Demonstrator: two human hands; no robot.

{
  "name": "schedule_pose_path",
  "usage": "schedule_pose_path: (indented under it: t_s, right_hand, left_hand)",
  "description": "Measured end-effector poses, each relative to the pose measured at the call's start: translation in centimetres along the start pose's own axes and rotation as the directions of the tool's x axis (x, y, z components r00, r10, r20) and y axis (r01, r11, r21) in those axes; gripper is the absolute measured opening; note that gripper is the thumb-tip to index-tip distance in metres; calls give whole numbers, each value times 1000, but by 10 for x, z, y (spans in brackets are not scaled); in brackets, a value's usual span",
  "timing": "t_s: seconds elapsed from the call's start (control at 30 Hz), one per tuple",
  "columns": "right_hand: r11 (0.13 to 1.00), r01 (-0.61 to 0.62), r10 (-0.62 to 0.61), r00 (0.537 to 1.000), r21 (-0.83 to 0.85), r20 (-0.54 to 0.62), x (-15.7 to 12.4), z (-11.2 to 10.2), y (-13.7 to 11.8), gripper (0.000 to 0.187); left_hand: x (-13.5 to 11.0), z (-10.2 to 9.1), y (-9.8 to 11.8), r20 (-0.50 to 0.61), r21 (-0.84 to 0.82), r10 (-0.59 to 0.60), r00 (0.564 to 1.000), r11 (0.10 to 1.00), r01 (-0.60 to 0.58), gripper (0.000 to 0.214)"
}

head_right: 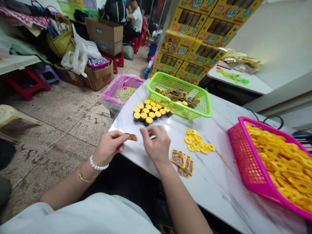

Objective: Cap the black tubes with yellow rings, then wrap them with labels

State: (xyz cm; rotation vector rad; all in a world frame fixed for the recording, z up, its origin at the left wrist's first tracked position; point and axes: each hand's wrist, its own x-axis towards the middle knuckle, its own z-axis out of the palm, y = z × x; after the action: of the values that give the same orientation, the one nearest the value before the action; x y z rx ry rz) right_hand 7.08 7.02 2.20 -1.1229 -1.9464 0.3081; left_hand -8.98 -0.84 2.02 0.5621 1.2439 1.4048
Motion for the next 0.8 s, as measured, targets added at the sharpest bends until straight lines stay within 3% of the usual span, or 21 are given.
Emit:
schedule_pose_path:
  t_s: [0.1, 0.23, 0.3, 0.37, 0.4, 0.47, 0.53, 0.67, 0.8]
  right_hand:
    - [989, -87, 73, 990, -118, -122, 22, 17, 19, 41]
    - [949, -231, 212, 971, -213, -107, 32, 38, 35, 40]
    - [952, -283, 267, 953, -112, -144, 29, 39, 37, 33]
    - [933, -321, 346, 924, 161, -160, 26, 34, 37, 30]
    - [880, -336, 392, 913, 336, -115, 24, 30, 37, 33]
    - [690, -374, 423, 903, 619, 74, 21, 20, 37, 37]
    - [536, -419, 351, 900, 733, 258, 19, 13, 35, 32]
    - [494, -410, 225, 912, 766, 344, 14, 9, 27, 26]
    - [465, -418, 243, 908, 781, 342, 10, 14, 23, 23]
  left_hand:
    - [2, -2, 1, -3, -54, -75, 997, 996, 75, 39]
    - [5, -4, 4, 56, -118, -154, 986, 980, 160, 36]
    - [8, -6, 5, 110, -157, -196, 974, 965, 212, 31]
    - [12, -8, 8, 162, -201, -231, 959, 944, 261, 23]
    - [14, -9, 9, 175, -222, -246, 953, 933, 282, 20]
    - [19, -8, 11, 170, -250, -280, 945, 915, 317, 15]
    - [23, -5, 12, 146, -267, -306, 941, 903, 336, 11]
    - [29, 5, 13, 152, -290, -317, 936, 891, 349, 12]
    - [34, 13, 13, 160, -358, -290, 944, 874, 329, 14]
